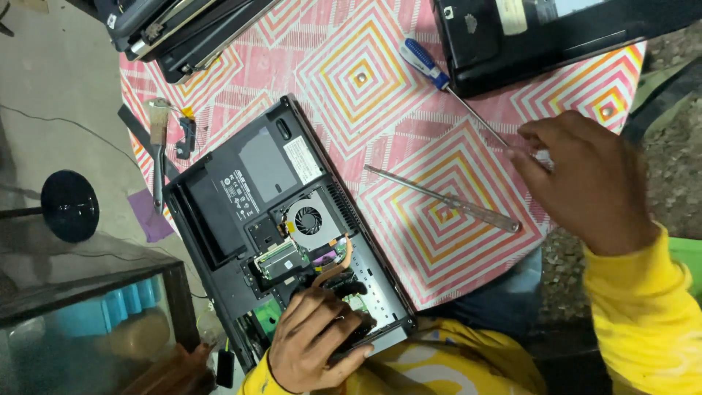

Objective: The person opens a laptop and removes the back cover to access the internal components. They use a screwdriver to unscrew and remove parts from the laptop's interior, then reassemble the device by screwing the back cover back on.

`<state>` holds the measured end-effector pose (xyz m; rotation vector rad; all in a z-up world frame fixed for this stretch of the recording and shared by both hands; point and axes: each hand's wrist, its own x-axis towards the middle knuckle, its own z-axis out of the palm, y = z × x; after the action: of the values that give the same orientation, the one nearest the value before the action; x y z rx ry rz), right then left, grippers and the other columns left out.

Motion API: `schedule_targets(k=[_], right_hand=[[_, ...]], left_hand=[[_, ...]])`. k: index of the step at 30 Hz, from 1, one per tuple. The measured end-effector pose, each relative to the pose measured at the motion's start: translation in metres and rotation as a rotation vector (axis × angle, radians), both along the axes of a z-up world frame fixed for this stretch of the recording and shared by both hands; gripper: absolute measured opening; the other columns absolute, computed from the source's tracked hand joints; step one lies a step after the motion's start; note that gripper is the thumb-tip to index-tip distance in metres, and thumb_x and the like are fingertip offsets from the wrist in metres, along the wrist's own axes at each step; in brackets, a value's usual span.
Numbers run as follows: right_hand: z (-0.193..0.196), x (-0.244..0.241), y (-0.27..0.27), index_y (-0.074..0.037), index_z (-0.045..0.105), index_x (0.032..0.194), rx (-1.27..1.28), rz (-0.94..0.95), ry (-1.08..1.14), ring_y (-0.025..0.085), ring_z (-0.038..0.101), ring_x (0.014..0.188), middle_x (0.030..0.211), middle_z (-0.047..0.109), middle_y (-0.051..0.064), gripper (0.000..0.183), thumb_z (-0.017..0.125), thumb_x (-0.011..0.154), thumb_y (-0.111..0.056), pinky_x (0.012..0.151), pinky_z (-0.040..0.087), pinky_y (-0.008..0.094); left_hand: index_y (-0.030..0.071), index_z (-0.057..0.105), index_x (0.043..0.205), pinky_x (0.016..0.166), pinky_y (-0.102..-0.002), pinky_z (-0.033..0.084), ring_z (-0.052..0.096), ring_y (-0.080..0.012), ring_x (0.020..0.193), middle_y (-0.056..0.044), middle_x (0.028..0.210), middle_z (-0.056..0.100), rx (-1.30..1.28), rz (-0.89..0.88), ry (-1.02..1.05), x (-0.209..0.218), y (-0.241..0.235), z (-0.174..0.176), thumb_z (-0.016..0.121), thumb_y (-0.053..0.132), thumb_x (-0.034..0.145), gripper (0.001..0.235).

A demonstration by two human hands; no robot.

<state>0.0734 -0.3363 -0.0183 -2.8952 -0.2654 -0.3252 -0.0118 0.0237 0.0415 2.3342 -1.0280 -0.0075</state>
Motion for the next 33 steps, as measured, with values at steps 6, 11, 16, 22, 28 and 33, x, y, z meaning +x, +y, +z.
schedule_targets(k=[6,11,16,22,28,33], right_hand=[[-0.009,0.015,0.021,-0.011,0.061,0.101,0.053,-0.021,0.241,0.038,0.067,0.084,0.101,0.068,0.008,0.018,0.058,0.102,-0.029,0.063,0.049,0.055],[0.054,-0.021,0.036,0.004,0.068,0.102,0.694,-0.071,0.28,0.016,0.056,0.067,0.075,0.062,0.012,0.014,0.068,0.102,-0.01,0.06,0.042,0.033],[0.049,-0.05,0.081,-0.001,0.045,0.101,1.476,-0.067,-0.016,0.023,0.061,0.061,0.094,0.055,0.013,0.017,0.06,0.102,-0.01,0.059,0.054,0.033],[0.043,-0.042,0.093,0.001,0.038,0.102,1.376,-0.11,-0.294,0.029,0.066,0.064,0.09,0.052,0.019,0.023,0.056,0.107,-0.012,0.062,0.057,0.038],[0.008,-0.05,0.044,-0.002,0.046,0.12,1.424,-0.311,-0.269,0.025,0.065,0.078,0.1,0.06,0.018,0.041,0.066,0.101,-0.033,0.07,0.059,0.034],[-0.061,-0.058,-0.03,-0.018,0.048,0.14,1.552,-0.56,-0.008,0.007,0.064,0.087,0.136,0.065,0.0,0.071,0.039,0.09,-0.068,0.073,0.056,0.018]], left_hand=[[0.009,0.068,0.088,0.073,-0.036,0.053,0.064,-0.0216,0.076,-0.006,0.082,0.066,-0.108,0.214,-0.104,-0.005,0.007,0.003,0.059,0.034,0.095,0.028],[0.0,0.068,0.094,0.073,-0.038,0.053,0.065,-0.0278,0.08,-0.011,0.087,0.069,-0.204,0.172,0.089,0.01,0.014,0.034,0.058,0.024,0.096,0.026],[-0.001,0.058,0.119,0.088,-0.042,0.055,0.068,-0.0315,0.097,-0.016,0.112,0.069,-0.209,-0.122,0.198,0.071,-0.038,0.042,0.05,0.029,0.103,0.035],[0.008,0.058,0.123,0.068,-0.036,0.056,0.076,-0.0255,0.076,-0.012,0.092,0.077,-0.149,-0.366,0.382,0.122,-0.106,0.009,0.064,0.021,0.097,0.03],[0.006,0.067,0.103,0.061,-0.036,0.049,0.066,-0.0248,0.064,-0.009,0.08,0.073,-0.11,-0.5,0.453,0.139,-0.114,-0.013,0.066,0.01,0.089,0.015],[0.009,0.065,0.097,0.065,-0.035,0.056,0.074,-0.0198,0.072,-0.007,0.086,0.077,0.01,-0.544,0.64,0.156,-0.103,-0.036,0.069,0.007,0.088,0.01]])
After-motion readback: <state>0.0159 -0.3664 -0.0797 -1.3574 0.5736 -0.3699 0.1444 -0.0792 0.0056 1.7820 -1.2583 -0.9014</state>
